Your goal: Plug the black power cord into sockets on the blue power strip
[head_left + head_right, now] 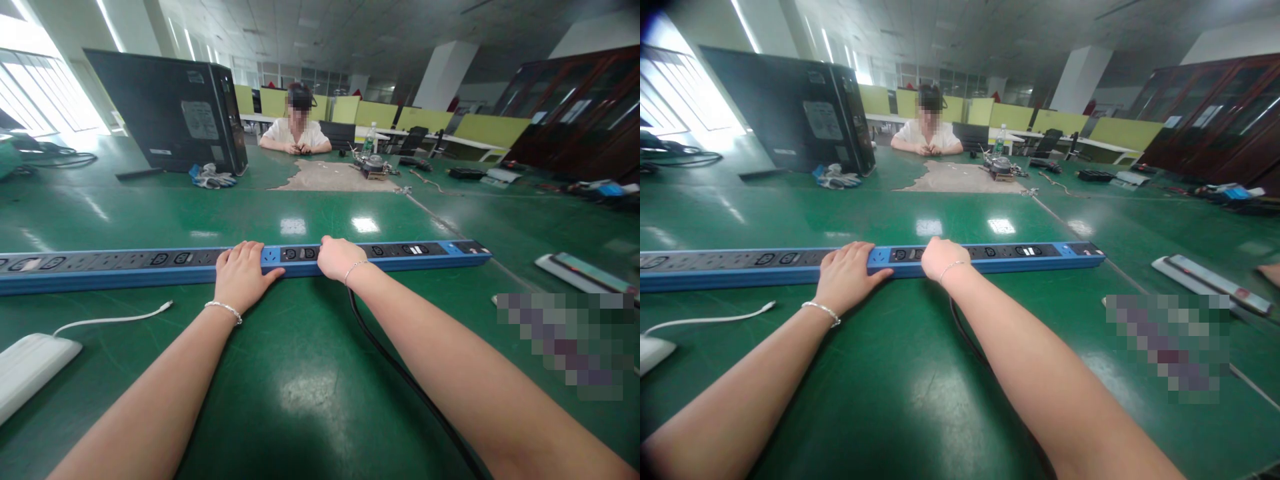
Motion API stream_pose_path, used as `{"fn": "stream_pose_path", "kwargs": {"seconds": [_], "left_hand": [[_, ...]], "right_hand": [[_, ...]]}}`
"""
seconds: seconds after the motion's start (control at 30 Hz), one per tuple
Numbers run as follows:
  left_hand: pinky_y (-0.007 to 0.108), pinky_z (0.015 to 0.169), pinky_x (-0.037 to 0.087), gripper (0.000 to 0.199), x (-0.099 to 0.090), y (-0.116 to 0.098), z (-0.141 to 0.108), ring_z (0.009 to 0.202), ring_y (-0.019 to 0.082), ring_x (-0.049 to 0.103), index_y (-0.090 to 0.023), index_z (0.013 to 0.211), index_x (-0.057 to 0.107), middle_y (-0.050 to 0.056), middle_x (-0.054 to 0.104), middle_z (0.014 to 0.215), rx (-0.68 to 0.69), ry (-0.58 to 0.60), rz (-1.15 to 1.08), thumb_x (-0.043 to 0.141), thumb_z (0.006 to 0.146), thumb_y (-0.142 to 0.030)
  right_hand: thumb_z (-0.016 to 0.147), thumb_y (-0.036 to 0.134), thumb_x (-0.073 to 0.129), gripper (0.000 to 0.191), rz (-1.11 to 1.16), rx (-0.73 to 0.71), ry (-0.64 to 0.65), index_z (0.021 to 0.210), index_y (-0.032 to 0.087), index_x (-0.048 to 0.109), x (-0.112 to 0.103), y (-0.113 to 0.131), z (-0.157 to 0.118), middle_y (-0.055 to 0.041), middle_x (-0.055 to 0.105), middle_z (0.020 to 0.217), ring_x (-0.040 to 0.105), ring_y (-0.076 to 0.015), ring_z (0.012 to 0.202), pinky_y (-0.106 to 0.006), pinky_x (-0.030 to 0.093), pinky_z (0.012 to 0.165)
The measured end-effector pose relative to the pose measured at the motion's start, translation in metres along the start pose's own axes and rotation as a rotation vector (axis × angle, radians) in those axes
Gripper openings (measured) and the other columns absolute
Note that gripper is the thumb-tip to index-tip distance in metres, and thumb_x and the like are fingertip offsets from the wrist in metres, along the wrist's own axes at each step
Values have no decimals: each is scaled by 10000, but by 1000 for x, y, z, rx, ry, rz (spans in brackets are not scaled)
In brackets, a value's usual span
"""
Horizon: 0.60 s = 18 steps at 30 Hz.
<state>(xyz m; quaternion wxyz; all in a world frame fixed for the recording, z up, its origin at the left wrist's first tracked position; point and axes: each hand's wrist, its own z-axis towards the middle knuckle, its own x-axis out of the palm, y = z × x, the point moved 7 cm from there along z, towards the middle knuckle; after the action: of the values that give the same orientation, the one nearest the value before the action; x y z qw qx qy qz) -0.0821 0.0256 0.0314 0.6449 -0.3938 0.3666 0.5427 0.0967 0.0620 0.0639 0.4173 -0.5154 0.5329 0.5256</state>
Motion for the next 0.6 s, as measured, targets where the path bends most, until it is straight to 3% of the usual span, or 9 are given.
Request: {"fn": "stream_pose_path", "kwargs": {"seconds": [0.17, 0.47, 0.6], "left_hand": [[424, 1016, 267, 630, 1, 0, 1, 1247, 277, 405, -171, 1246, 466, 122, 529, 1299, -3, 7, 0, 464, 778, -593], [437, 1011, 269, 635, 0, 0, 1, 1237, 289, 414, -171, 1253, 461, 137, 529, 1292, 0, -1, -7, 463, 775, -590], [434, 1010, 271, 638, 1, 0, 1, 1247, 284, 404, -169, 1253, 460, 133, 525, 1298, 3, 6, -3, 456, 777, -593]], "right_hand": [[751, 186, 447, 333, 1, -21, 70, 1012, 129, 646, -2, 1, 4, -176, 661, 1023, 644, -267, 911, -367, 487, 767], [776, 209, 422, 363, 14, 2, 22, 1070, 136, 623, -1, 0, 3, -176, 658, 1033, 640, -266, 941, -362, 493, 761], [752, 199, 450, 332, 5, -43, 103, 1013, 143, 648, 1, 2, 6, -171, 656, 1049, 642, -261, 927, -359, 493, 760]]}}
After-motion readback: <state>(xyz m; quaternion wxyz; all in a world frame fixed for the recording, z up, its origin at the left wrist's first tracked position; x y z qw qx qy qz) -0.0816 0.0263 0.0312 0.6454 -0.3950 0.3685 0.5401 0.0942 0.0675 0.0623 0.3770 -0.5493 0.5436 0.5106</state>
